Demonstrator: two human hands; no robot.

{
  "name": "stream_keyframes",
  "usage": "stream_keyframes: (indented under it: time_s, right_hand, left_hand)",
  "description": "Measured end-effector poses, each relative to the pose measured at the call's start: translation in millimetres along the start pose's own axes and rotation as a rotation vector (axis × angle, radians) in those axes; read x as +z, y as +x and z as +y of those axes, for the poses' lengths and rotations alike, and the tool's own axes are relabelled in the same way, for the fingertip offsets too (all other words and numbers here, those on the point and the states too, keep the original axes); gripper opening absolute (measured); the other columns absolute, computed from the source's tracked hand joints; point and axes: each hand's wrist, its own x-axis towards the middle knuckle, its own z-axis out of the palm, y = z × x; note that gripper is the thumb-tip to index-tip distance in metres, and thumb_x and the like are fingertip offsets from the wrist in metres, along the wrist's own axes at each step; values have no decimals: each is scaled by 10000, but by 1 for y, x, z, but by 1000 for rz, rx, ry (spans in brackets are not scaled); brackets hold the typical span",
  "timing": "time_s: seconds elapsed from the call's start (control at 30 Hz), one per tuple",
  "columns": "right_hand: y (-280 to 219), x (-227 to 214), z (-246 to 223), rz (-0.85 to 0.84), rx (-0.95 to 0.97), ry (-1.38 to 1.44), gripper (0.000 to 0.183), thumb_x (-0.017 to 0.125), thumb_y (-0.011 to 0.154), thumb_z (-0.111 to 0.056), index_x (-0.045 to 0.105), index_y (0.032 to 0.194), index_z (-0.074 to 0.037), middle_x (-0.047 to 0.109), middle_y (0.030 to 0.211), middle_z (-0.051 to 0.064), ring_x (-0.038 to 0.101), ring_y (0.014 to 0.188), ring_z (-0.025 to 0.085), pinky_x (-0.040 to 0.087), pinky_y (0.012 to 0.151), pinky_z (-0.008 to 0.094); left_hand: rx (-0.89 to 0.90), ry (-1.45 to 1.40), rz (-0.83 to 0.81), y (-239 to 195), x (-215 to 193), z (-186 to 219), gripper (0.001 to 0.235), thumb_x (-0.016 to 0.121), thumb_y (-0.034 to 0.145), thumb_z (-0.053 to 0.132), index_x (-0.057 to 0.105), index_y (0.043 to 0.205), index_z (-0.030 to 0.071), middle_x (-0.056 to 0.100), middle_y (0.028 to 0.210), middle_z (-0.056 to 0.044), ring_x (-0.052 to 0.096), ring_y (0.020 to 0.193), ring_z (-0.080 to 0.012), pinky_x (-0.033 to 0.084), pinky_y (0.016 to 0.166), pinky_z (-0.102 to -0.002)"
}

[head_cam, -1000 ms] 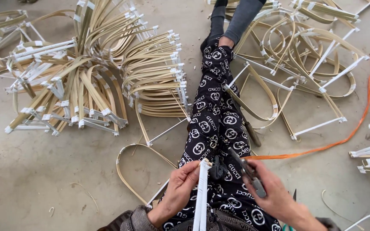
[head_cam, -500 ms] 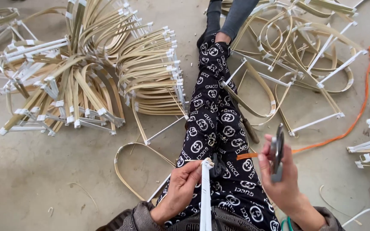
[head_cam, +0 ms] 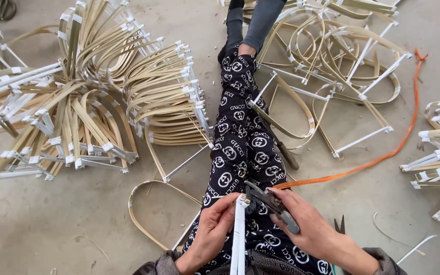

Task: The recorder is sitting on a workshop floor assembling bamboo strips into curved frame components using plastic connectors and cutting ties with tools.

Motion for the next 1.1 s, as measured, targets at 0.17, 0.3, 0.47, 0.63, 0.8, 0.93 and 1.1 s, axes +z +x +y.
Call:
stream_keyframes:
  time_s: [0.17,0.3,0.47,0.63,0.8,0.93,1.1]
  right_hand:
    - [-12,-10,8,10,109,179,485,734,864,-158,599,1313,-35,730,939,114,714,800,269,568,716,351]
    - [-8,-12,4,-44,103,240,308,750,882,-142,711,1173,-51,765,786,35,701,644,143,575,583,305]
    - [-16,-23,7,-243,146,186,275,778,878,-130,763,1145,-69,716,698,52,624,614,120,522,556,311]
    - [-6,-18,-5,-171,-99,234,240,735,930,-162,732,1149,-63,795,846,30,752,696,120,579,595,295]
    - [-12,-18,9,-230,145,345,244,725,907,-156,733,1132,-63,713,701,91,640,600,165,513,544,335]
    - [-1,-25,-6,-281,-20,212,245,741,918,-175,732,1132,-57,764,747,71,691,608,165,556,575,329]
    - [-10,-17,13,-205,102,338,268,717,905,-156,720,1155,-59,714,690,91,639,588,184,513,542,350]
  left_hand:
    - [-57,-7,-18,1,0,-4,338,563,1030,145,672,1320,9,645,808,66,445,624,-5,365,533,-176]
    - [-27,-50,-71,-1,6,-6,309,575,1055,147,713,1276,-19,608,761,59,434,614,-4,350,527,-171]
    - [-90,-54,-66,-2,5,-16,304,588,1045,141,715,1281,-3,609,782,81,426,633,7,328,538,-160]
    - [-25,-94,-127,0,6,-18,304,585,1072,149,719,1294,-9,623,793,76,472,650,15,367,558,-156]
    - [-72,-79,-115,-2,4,-16,297,586,1043,143,717,1261,-10,683,852,65,540,690,1,420,587,-167]
    - [-25,-38,-168,0,9,-5,283,581,1071,133,732,1250,-27,646,835,73,510,708,13,407,599,-158]
    - [-38,-84,-150,-5,7,-9,270,581,1063,115,727,1238,-30,684,873,54,547,726,4,446,627,-156]
